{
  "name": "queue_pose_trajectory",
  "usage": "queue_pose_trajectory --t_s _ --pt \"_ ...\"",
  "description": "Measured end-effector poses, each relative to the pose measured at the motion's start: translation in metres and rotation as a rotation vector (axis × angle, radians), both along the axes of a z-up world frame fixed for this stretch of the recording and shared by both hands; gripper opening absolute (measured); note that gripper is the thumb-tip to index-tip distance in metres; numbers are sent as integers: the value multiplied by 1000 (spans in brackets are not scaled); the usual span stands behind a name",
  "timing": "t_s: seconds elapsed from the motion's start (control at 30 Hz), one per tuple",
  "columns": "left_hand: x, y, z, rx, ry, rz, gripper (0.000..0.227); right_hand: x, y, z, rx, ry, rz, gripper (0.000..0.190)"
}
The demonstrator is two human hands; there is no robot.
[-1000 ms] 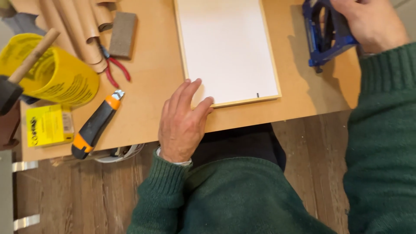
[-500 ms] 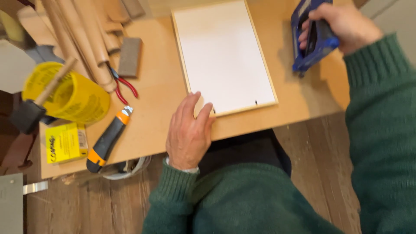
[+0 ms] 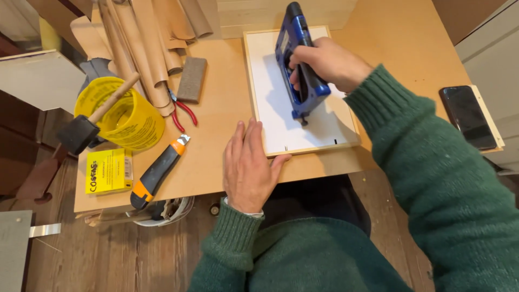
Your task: Assembling and stapling the back panels into wooden picture frames.
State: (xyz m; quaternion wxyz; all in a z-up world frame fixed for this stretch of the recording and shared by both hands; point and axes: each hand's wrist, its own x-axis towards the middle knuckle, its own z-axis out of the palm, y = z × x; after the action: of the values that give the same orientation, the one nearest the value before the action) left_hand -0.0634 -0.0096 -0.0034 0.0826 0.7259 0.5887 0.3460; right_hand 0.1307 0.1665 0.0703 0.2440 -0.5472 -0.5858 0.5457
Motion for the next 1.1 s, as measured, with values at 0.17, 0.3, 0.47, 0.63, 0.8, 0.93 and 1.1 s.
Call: queue_pose_trajectory --t_s 0.17,0.3,0.47,0.63,0.8,0.93,1.1 --pt "-3 2 2 3 30 -7 83 -20 26 -3 -30 -66 -27 31" --pt "-3 2 -1 -1 21 -5 83 -32 39 -5 13 -113 -36 26" --pt "-4 2 -2 -13 47 -13 83 -39 52 -3 -4 -157 -68 26" --pt "-4 1 -1 -19 38 -17 82 -40 52 0 -18 -246 -57 26" --pt "-4 2 -1 -5 53 -18 83 -41 51 1 -31 -273 -53 28" --pt "-3 2 0 -9 63 -11 84 -42 49 1 -12 -272 -57 30" --pt "-3 2 0 -1 56 -12 84 -43 47 1 -21 -273 -67 32"
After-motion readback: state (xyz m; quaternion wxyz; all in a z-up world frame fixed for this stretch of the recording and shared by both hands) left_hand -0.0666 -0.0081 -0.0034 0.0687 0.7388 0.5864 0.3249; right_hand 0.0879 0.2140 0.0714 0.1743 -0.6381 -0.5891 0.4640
